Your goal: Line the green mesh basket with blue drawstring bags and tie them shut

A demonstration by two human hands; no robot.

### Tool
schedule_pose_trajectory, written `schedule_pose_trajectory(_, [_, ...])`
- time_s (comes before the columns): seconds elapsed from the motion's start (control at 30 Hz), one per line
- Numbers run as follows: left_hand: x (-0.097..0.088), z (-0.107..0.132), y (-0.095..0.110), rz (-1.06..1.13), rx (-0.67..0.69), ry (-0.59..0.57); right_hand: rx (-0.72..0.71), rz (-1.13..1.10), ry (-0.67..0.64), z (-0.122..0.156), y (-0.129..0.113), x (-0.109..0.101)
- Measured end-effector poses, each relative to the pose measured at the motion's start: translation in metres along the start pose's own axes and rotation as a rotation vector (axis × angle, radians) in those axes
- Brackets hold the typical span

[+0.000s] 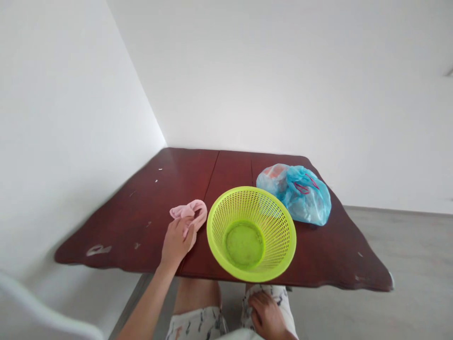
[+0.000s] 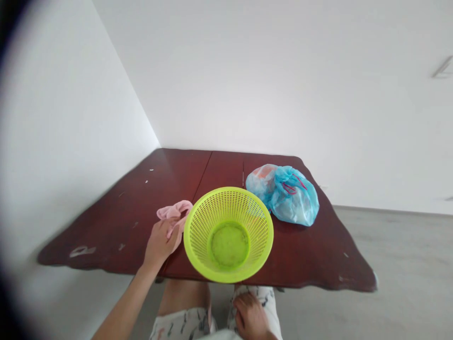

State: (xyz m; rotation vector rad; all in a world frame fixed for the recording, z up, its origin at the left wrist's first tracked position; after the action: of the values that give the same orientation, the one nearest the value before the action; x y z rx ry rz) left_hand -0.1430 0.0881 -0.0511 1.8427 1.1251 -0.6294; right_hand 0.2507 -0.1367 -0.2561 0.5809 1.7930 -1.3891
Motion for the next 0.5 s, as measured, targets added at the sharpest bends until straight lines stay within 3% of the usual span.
schedule_pose_trajectory(0.2, [0.002,0.001,-0.004,-0.027,-0.156,0.078,0.018,0.029,0.073,0.013,0.035,-0.012])
schedule_pose_trajectory(0.37, [0.006,-0.002,-0.003,-0.139,-0.036,0.033,0.008,0.039,0.087,0.019,0.057,-0.025])
schedule_pose_trajectory(0.5, [0.01,-0.007,0.006,-0.2,0.016,0.046,0.049,0.091,0.187,0.023,0.066,-0.029])
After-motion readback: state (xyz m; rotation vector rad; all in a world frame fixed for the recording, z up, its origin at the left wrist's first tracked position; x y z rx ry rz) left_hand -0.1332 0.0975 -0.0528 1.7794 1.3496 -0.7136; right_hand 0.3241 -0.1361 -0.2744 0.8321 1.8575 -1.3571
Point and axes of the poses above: each hand's wrist, its own z-axis away from the middle knuckle, its own x-axis out of the palm, y = z × x, the point moved 1 cm from there along -z, towards the middle knuckle, and after that the axes turned 6 degrees about y, right-handed, at the moved point
